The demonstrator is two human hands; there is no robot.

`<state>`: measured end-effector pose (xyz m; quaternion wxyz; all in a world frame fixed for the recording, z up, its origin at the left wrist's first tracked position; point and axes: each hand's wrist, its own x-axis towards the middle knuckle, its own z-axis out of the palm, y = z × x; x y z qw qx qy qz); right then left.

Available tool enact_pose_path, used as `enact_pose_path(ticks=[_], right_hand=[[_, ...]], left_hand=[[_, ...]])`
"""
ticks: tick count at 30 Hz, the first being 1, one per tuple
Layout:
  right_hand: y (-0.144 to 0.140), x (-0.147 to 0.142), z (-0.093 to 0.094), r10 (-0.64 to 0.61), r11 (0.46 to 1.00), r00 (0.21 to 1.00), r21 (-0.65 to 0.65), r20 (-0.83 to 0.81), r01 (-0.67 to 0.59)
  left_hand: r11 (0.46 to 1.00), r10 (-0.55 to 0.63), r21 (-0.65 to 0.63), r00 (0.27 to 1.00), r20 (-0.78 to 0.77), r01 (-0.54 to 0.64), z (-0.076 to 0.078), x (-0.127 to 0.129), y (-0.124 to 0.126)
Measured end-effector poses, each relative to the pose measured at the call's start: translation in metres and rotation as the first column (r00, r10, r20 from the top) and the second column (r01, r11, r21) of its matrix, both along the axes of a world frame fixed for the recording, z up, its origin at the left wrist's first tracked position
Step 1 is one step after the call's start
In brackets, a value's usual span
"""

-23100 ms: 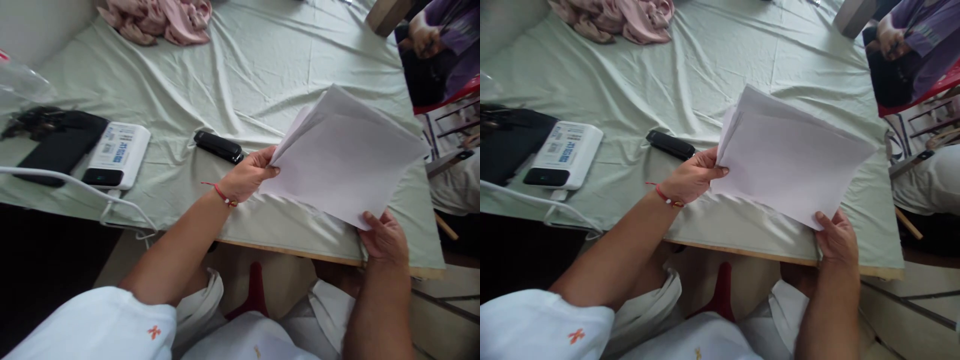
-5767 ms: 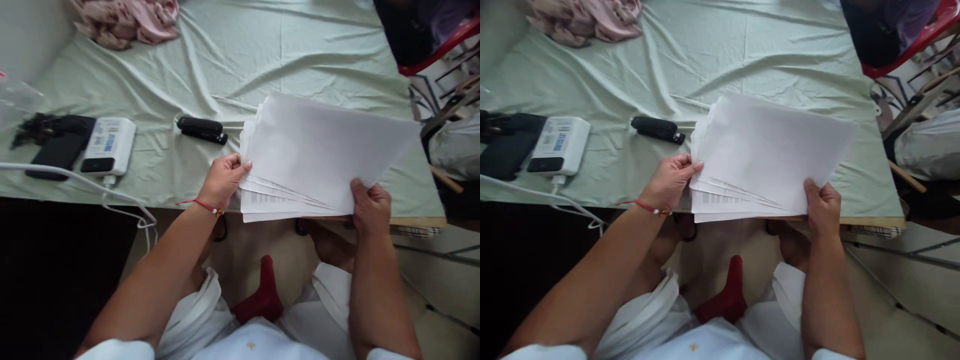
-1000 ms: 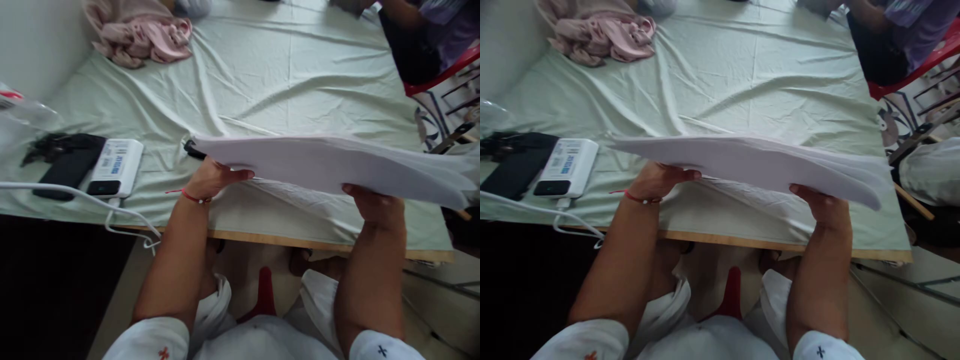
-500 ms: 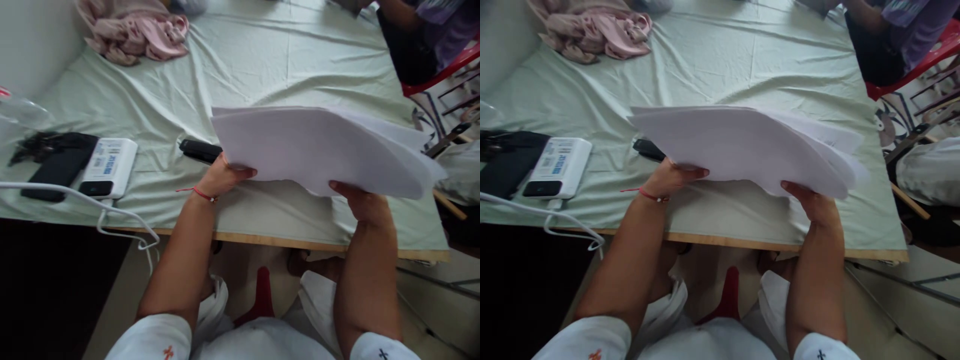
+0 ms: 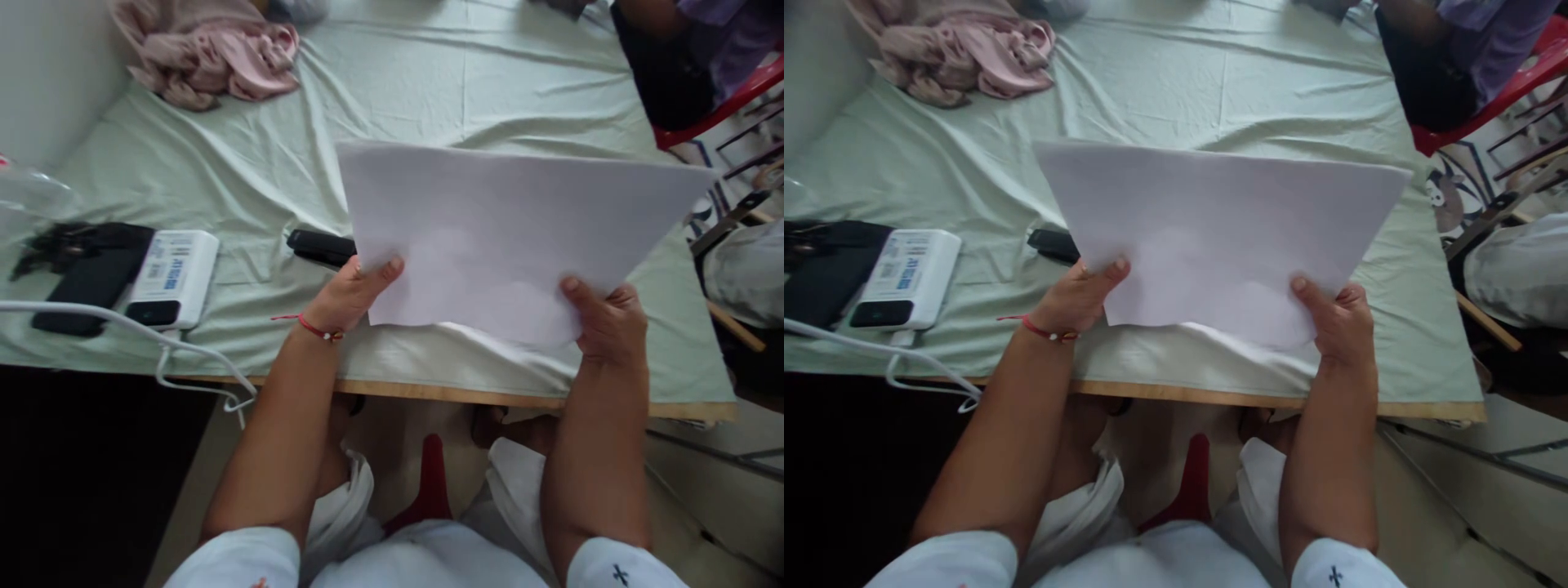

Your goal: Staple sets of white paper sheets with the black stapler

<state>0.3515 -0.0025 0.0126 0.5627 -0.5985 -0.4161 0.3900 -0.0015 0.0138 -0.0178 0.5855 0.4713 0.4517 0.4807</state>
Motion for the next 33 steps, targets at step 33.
enact_pose_path(ticks=[33], right_hand=[[0.003, 0.005, -0.002, 0.047, 0.995, 0.996, -0.09, 0.081, -0.04]], left_hand=[[0.965, 0.057, -0.262, 0.987, 0.148, -0.017, 0.029, 0.01, 0.005]])
